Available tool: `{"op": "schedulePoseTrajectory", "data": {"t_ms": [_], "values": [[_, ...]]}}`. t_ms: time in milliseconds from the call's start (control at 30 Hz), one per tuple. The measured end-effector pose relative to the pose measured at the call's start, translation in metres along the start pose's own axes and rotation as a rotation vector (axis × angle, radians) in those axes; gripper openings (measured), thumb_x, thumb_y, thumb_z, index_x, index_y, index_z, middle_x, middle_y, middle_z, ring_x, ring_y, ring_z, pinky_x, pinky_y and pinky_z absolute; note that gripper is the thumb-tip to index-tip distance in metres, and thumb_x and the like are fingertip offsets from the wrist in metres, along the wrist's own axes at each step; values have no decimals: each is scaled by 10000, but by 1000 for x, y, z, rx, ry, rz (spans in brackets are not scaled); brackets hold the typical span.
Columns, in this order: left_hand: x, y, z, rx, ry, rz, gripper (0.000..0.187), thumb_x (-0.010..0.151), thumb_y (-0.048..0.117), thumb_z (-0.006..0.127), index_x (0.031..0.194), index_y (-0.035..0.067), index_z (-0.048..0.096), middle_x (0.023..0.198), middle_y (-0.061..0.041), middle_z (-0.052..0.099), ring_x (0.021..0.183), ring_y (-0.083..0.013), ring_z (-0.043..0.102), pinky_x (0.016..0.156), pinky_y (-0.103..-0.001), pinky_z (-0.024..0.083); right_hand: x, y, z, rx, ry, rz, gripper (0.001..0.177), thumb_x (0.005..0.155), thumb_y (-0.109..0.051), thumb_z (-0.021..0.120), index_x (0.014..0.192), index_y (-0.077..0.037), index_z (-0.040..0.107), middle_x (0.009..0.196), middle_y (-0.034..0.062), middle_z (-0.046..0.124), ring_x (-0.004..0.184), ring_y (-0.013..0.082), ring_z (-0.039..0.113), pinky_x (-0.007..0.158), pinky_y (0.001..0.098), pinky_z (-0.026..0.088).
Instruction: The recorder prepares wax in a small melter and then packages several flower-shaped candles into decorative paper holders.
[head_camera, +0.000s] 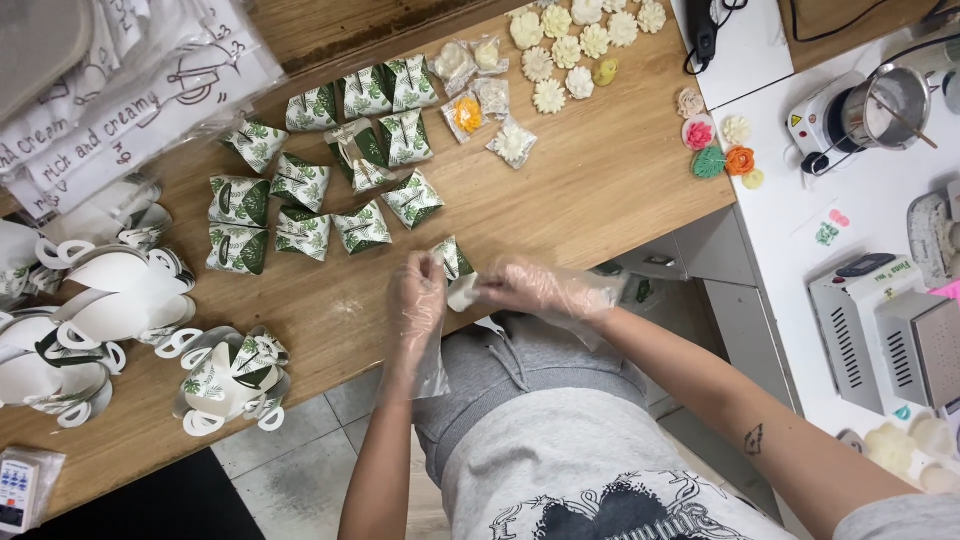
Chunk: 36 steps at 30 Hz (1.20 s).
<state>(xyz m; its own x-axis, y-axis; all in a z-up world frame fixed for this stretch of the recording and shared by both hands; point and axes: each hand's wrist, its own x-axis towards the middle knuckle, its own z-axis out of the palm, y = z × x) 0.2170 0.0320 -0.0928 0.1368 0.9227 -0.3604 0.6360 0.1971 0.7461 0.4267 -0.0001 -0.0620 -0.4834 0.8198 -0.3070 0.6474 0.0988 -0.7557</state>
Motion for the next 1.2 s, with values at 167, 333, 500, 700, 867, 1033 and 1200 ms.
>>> {"op": "schedulePoseTrajectory", "data": {"t_ms": [167,333,500,700,867,1033,1200], "values": [[-27,15,6,-13,203,199,274,874,214,752,1032,34,620,861,-163,732,741,-321,722,656,-450,560,23,-5,-18,-271,132,-80,331,962,-231,636,1277,-145,695,1074,130,712,873,316,716,719,425,581],[-45,0,22,63,216,173,263,873,222,774,1008,48,629,830,-143,750,705,-303,736,633,-438,573,46,-6,-26,-437,230,-537,343,796,-229,747,1122,-126,732,1153,123,703,966,328,714,782,423,592],[-61,27,-4,5,-442,-58,193,1063,259,524,1105,126,657,841,-77,751,698,-231,729,616,-355,613,61,24,-9,-425,178,-582,237,821,-64,743,1055,-99,727,1087,78,746,920,285,726,754,387,599],[-62,-34,35,700,36,776,365,939,13,502,1286,-14,611,1160,-241,732,813,-343,700,670,-425,556,57,11,-22,-342,114,-459,132,859,-103,752,984,-65,739,869,145,704,801,351,693,687,451,563],[-28,-24,67,18,197,59,265,1038,228,532,1162,-4,559,1077,-270,675,971,-445,677,831,-501,540,51,6,-13,-178,160,-330,108,872,-137,741,956,-68,736,881,158,707,804,374,688,679,465,556],[-3,-53,67,-30,280,-3,278,1057,208,483,1159,-49,514,1058,-309,663,959,-477,665,815,-533,541,55,10,-5,-151,195,-218,81,909,-132,708,928,-55,726,882,168,709,824,382,691,700,476,557],[13,-67,53,-54,177,-48,293,1075,240,438,1139,-13,572,1011,-325,674,896,-507,657,759,-581,507,52,4,-11,-116,148,-214,96,922,-132,679,941,-48,720,896,176,714,854,390,693,735,470,563]]}}
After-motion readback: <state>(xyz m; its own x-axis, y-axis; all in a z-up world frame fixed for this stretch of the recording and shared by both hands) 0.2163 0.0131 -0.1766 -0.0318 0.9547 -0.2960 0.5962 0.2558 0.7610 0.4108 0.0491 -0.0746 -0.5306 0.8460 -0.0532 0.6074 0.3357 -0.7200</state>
